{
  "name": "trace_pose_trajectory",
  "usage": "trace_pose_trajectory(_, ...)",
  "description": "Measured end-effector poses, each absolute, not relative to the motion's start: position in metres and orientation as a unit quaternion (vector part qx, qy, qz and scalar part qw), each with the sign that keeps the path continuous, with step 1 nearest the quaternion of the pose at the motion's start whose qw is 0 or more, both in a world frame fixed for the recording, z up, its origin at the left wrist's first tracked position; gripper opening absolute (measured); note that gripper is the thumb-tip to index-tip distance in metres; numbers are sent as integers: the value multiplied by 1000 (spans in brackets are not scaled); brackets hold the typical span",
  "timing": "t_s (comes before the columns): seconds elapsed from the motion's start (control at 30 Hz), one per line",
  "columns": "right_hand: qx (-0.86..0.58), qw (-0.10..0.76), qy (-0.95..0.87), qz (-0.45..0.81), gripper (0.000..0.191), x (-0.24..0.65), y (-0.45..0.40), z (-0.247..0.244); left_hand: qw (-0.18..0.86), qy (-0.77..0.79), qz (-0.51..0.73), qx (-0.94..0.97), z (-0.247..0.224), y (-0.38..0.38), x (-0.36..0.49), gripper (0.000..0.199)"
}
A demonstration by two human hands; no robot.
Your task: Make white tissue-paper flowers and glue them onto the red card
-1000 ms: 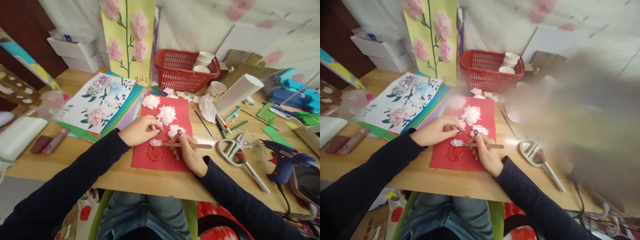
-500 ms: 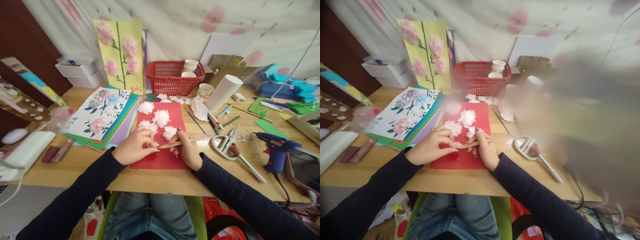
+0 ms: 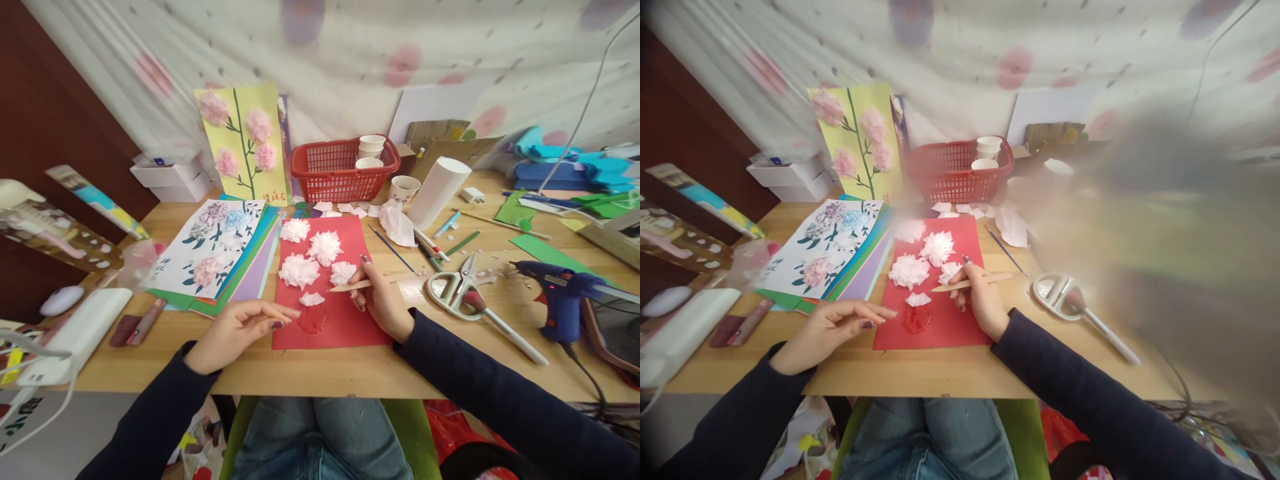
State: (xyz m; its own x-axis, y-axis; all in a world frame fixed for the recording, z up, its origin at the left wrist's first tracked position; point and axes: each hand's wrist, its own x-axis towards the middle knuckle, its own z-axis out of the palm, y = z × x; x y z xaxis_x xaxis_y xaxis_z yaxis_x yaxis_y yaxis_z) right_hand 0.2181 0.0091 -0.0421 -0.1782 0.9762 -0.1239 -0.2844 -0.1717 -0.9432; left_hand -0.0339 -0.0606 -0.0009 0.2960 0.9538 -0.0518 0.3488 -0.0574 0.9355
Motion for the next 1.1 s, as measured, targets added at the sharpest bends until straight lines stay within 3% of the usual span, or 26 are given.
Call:
trace_pose_trajectory(0.27,-383,376,-651,537,47,213,-5,-41,447,529,401,599,-3,-47,-21,21)
trace_pose_trajectory(0.57,-421,366,-672,487,43,214,-3,-46,594,480,426,485,0,-54,-27,40)
trace_pose_trajectory(0.8,-366,318,-739,468,39,211,-10,-41,456,554,420,555,12,-55,-57,32)
trace_pose_trajectory(0.97,-429,357,-692,458,44,211,-8,-40,318,620,399,596,19,-50,-76,21)
trace_pose_trajectory(1.1,-443,382,-635,505,49,213,-6,-42,229,623,337,668,13,-50,-94,35)
